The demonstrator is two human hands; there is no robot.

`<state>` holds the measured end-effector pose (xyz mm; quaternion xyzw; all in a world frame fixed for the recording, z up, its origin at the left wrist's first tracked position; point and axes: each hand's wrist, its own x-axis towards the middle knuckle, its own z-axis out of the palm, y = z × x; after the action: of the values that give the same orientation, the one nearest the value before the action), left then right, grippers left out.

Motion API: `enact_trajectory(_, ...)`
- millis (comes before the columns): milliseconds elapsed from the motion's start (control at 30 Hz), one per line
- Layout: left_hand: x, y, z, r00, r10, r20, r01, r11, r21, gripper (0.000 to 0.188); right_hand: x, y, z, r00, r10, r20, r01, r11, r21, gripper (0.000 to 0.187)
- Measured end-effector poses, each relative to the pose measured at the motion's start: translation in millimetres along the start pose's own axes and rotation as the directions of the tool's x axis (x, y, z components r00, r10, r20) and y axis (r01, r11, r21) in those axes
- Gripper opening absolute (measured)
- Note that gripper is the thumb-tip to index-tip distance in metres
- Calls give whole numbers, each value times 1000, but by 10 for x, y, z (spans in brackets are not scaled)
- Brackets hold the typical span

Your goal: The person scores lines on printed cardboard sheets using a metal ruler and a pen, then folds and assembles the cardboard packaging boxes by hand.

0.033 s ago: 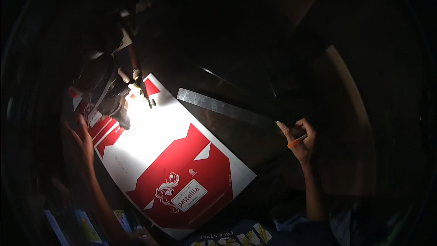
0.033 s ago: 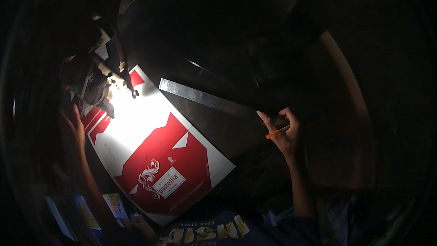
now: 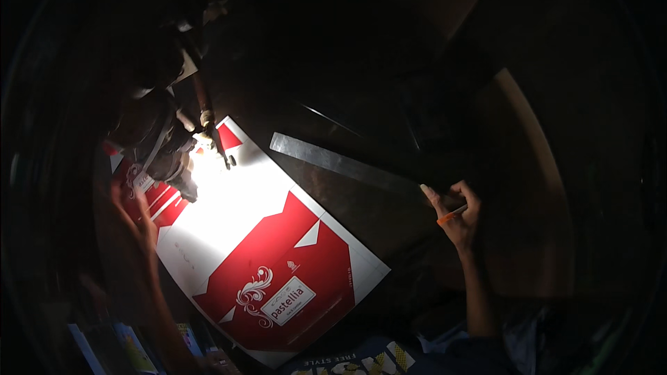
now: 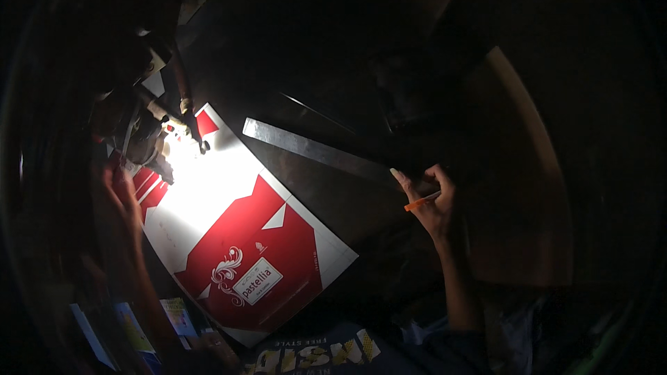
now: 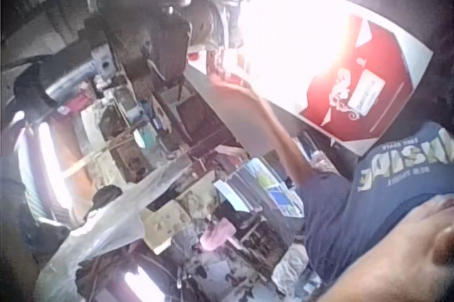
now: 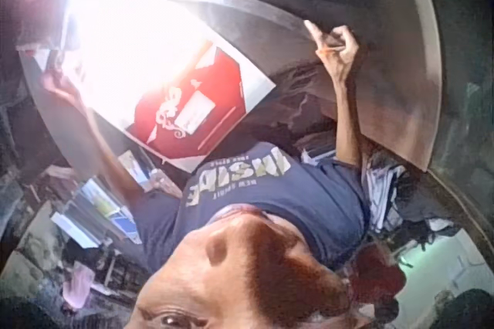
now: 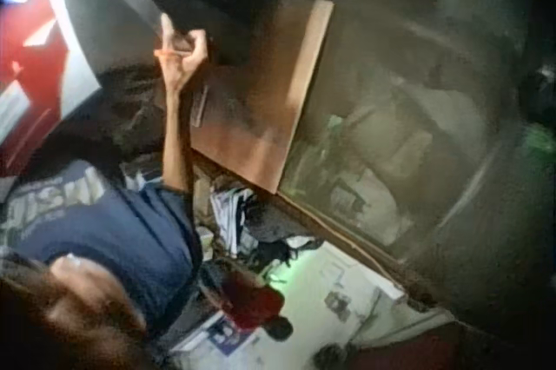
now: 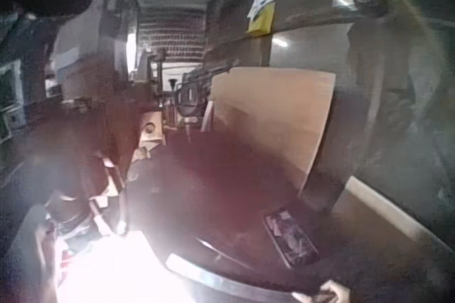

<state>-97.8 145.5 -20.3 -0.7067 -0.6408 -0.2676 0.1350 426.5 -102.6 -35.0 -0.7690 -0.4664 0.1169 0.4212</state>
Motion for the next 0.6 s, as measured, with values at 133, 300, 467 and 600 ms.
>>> enact_trajectory(133,-919,1040,-356,925,152,349,-91,979,-184,76,109,-140,125,992,-106,-63,101,992,-78,42)
enact_trajectory(300,-951,883,-358,759,389,522,-348,920,-180,84,202,211,414,943,317,-106,-314,948,46,58)
enact_trajectory(467,-928,902,-558,621,548,561,-465,833,-299,100,242,243,-132,978,-99,-183,88,994,-68,25)
enact_trajectory(600,-1097,896,-694,621,512,593,-445,853,-271,108,427,105,-408,940,-229,252,259,961,-94,32)
